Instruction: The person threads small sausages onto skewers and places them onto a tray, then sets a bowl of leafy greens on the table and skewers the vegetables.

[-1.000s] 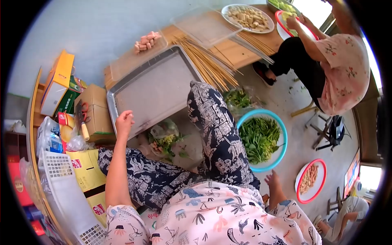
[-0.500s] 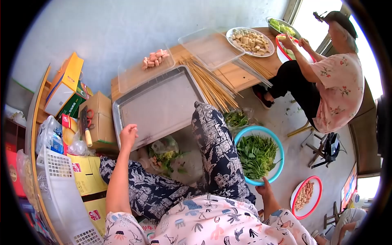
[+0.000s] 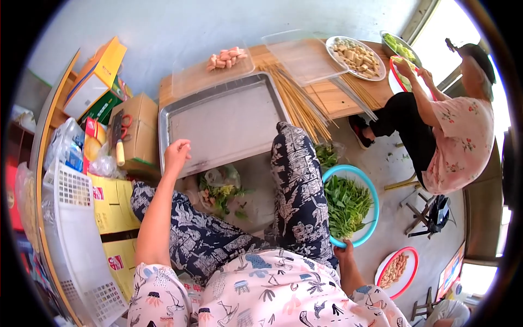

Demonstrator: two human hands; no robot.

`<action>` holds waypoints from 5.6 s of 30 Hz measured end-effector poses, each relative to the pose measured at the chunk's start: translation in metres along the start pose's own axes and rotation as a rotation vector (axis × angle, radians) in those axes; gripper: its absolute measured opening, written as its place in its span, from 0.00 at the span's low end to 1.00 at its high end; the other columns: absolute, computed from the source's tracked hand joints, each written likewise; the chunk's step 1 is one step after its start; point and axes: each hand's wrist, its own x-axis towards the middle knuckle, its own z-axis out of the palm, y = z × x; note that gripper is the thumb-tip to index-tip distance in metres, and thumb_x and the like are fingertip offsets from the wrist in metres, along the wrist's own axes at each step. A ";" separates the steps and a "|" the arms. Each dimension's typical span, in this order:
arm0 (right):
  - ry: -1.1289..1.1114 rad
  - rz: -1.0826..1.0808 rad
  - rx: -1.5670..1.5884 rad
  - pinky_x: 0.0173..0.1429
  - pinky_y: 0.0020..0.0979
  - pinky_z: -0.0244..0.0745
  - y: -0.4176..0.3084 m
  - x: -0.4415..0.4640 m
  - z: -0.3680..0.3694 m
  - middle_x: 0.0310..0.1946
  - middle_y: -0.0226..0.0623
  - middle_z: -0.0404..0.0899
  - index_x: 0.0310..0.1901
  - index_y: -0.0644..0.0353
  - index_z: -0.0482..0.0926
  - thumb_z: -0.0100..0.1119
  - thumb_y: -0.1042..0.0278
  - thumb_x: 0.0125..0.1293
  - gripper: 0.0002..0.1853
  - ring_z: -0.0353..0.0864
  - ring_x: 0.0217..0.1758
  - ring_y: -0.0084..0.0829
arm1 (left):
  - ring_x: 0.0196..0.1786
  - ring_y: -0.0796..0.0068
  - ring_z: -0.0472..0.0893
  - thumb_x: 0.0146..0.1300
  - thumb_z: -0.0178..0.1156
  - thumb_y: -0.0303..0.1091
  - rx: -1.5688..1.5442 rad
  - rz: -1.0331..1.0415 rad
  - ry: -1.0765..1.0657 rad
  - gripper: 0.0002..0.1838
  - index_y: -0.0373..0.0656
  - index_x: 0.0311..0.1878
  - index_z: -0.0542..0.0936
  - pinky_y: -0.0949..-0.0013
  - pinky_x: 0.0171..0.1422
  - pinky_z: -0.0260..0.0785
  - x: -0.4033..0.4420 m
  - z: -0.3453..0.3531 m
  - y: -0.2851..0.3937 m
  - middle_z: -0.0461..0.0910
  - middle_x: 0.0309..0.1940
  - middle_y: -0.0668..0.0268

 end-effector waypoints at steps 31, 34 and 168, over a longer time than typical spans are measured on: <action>-0.548 -0.353 -0.008 0.55 0.37 0.76 -0.090 -0.255 0.190 0.44 0.35 0.77 0.47 0.59 0.71 0.53 0.77 0.56 0.15 0.78 0.48 0.34 | 0.30 0.76 0.81 0.56 0.57 0.33 -0.085 0.041 0.212 0.11 0.41 0.41 0.81 0.72 0.39 0.72 0.005 -0.012 0.007 0.82 0.31 0.65; -0.610 -0.356 -0.011 0.49 0.36 0.78 -0.108 -0.240 0.192 0.39 0.34 0.78 0.41 0.58 0.72 0.52 0.79 0.57 0.10 0.79 0.43 0.32 | 0.27 0.78 0.80 0.58 0.56 0.33 -0.157 0.051 0.203 0.11 0.41 0.42 0.80 0.75 0.34 0.71 0.002 -0.015 0.015 0.80 0.31 0.68; -0.134 -1.443 -1.672 0.43 0.39 0.73 -0.068 -0.110 0.454 0.30 0.42 0.81 0.29 0.55 0.80 0.56 0.62 0.51 0.08 0.80 0.38 0.43 | 0.40 0.75 0.80 0.68 0.53 0.35 -0.614 0.051 0.242 0.16 0.38 0.55 0.73 0.73 0.42 0.71 0.010 -0.031 0.081 0.78 0.45 0.62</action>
